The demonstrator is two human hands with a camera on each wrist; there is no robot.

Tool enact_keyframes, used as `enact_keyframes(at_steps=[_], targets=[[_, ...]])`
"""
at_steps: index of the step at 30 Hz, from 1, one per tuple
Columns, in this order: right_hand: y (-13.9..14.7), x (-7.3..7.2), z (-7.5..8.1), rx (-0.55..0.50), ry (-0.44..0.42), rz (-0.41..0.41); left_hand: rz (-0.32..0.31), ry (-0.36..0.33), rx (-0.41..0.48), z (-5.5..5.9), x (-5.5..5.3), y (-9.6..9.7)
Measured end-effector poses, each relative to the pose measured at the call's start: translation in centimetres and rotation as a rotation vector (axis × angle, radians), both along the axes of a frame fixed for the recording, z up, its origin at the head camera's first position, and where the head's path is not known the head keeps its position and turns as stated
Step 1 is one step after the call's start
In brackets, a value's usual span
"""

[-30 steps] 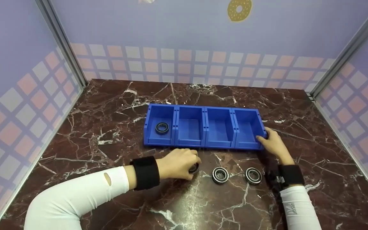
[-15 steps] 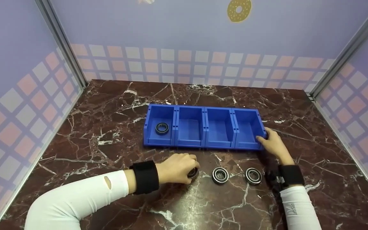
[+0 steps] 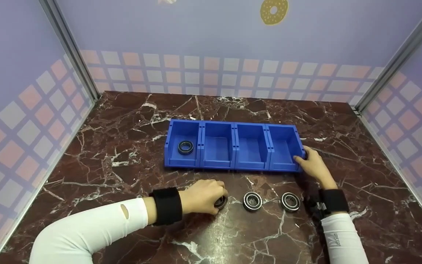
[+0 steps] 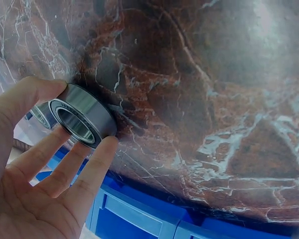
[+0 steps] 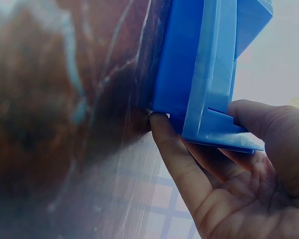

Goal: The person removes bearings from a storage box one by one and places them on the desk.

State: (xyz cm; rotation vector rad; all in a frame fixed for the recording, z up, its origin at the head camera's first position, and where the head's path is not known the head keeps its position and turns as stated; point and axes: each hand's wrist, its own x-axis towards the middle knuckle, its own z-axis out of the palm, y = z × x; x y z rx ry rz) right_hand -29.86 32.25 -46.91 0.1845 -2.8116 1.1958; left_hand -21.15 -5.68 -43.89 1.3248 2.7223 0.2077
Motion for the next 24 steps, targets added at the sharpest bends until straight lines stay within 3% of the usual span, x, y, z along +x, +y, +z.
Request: enact_keyframes(at_steps=[24], targets=[[0.1, -0.19, -0.08, -0.011, -0.004, -0.001, -0.024, 0.027, -0.004, -0.3, 0.09, -0.09]])
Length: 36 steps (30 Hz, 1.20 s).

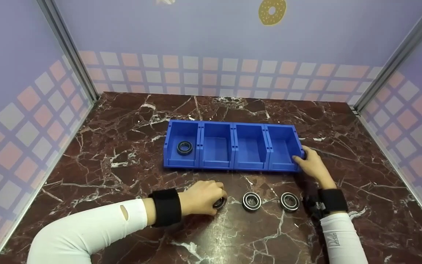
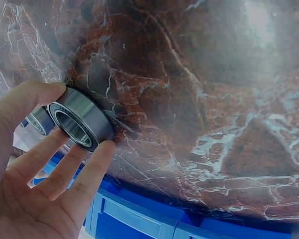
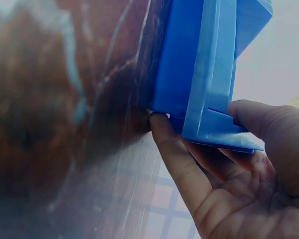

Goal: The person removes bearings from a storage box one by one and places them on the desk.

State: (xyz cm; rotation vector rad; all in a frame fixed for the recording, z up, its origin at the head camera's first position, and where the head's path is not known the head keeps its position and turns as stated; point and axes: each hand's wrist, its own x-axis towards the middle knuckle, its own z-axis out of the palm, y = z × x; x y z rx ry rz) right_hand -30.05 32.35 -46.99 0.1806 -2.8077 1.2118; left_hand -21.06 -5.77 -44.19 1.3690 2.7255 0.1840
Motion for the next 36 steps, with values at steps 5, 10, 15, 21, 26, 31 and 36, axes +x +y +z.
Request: enact_keyframes(at_steps=[5, 10, 15, 21, 26, 31, 36], targets=[[0.05, -0.03, -0.09, 0.004, -0.003, -0.005, -0.004, -0.001, 0.0, -0.07, 0.0, -0.07], [0.06, -0.01, -0.07, 0.012, -0.005, -0.006, -0.007, -0.012, 0.001, -0.08, -0.04, -0.09], [0.04, -0.01, -0.02, 0.007, -0.007, -0.008, -0.005, -0.015, -0.011, -0.02, -0.03, -0.11], [-0.03, 0.01, 0.07, 0.002, -0.019, -0.007, -0.011, -0.009, -0.004, -0.01, -0.07, -0.08], [-0.05, 0.06, 0.15, 0.005, -0.018, -0.002, -0.014, 0.0, -0.003, 0.09, 0.02, -0.09], [-0.01, 0.0, 0.1, 0.005, -0.009, -0.001, -0.022, 0.006, -0.004, 0.35, 0.04, -0.04], [-0.02, 0.02, 0.11, -0.001, -0.014, -0.002, -0.025, 0.015, -0.007, 0.6, 0.14, -0.07]])
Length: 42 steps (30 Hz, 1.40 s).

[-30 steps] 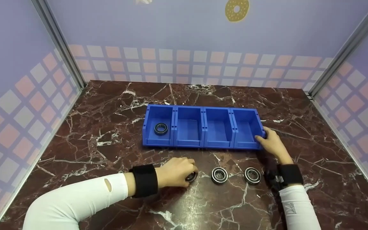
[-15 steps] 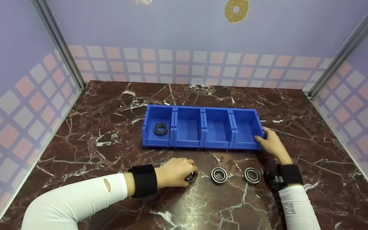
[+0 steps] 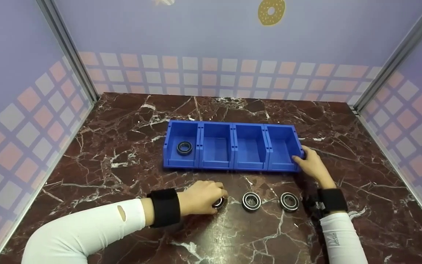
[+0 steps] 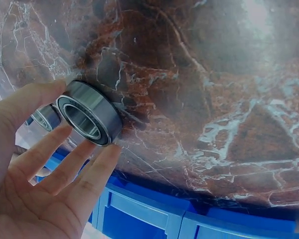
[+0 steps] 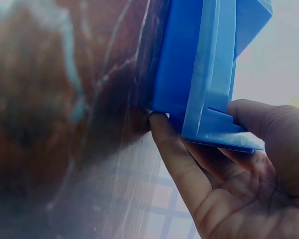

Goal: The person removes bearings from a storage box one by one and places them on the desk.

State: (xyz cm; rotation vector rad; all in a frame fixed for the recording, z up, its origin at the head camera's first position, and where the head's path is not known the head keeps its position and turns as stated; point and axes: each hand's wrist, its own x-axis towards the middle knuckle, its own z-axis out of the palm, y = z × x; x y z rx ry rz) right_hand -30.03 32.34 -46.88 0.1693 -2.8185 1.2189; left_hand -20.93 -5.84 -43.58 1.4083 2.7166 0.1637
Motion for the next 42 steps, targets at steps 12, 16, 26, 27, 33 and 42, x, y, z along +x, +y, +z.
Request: enact_keyframes(at_steps=[12, 16, 26, 27, 33, 42], targets=[[-0.1, 0.0, -0.1, 0.002, 0.014, -0.002, 0.009, 0.029, 0.04, 1.2, -0.1, -0.5], [-0.1, 0.1, 0.0, 0.006, 0.011, 0.004, 0.023, 0.024, 0.054, 1.8, -0.4, -0.6], [0.1, 0.1, 0.1, 0.006, 0.001, 0.002, 0.101, 0.024, 0.099, 3.0, -1.1, -1.1], [0.1, 0.1, 0.1, 0.005, 0.001, 0.002, 0.109, 0.028, 0.103, 3.2, -1.2, -1.1], [0.1, 0.1, 0.1, 0.002, -0.001, -0.003, 0.151, 0.039, 0.117, 3.8, -1.9, -1.5], [0.0, 0.0, 0.0, 0.003, 0.003, 0.008, 0.198, 0.063, 0.143, 4.6, -3.1, -2.4]])
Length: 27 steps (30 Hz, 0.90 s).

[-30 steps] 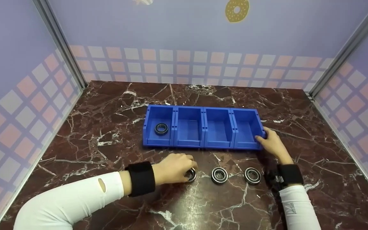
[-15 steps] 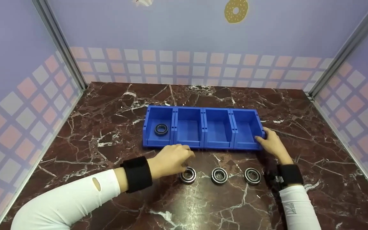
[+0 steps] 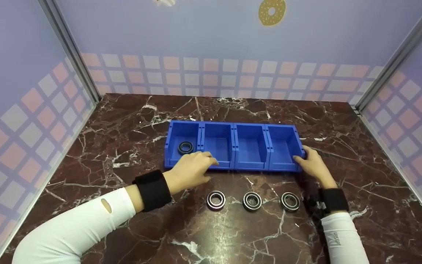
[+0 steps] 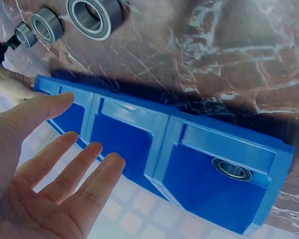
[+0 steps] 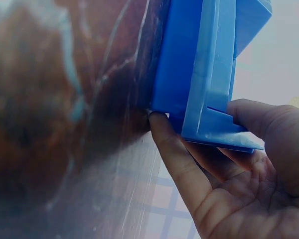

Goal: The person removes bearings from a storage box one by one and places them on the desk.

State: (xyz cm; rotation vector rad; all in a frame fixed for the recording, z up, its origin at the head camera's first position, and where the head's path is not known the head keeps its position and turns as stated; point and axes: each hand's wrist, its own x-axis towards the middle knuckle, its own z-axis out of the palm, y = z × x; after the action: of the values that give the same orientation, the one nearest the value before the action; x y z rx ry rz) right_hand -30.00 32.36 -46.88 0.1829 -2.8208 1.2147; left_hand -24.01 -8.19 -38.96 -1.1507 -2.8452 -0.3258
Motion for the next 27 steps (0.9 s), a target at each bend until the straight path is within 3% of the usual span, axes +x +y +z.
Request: enact_keyframes(at_steps=[13, 27], targets=[[0.0, 0.0, 0.0, 0.005, 0.013, -0.001, 0.127, 0.012, 0.029, 0.0, -2.4, -1.8], [0.1, 0.0, -0.1, 0.007, 0.022, -0.005, 0.231, 0.019, 0.044, -0.4, -4.3, -3.2]])
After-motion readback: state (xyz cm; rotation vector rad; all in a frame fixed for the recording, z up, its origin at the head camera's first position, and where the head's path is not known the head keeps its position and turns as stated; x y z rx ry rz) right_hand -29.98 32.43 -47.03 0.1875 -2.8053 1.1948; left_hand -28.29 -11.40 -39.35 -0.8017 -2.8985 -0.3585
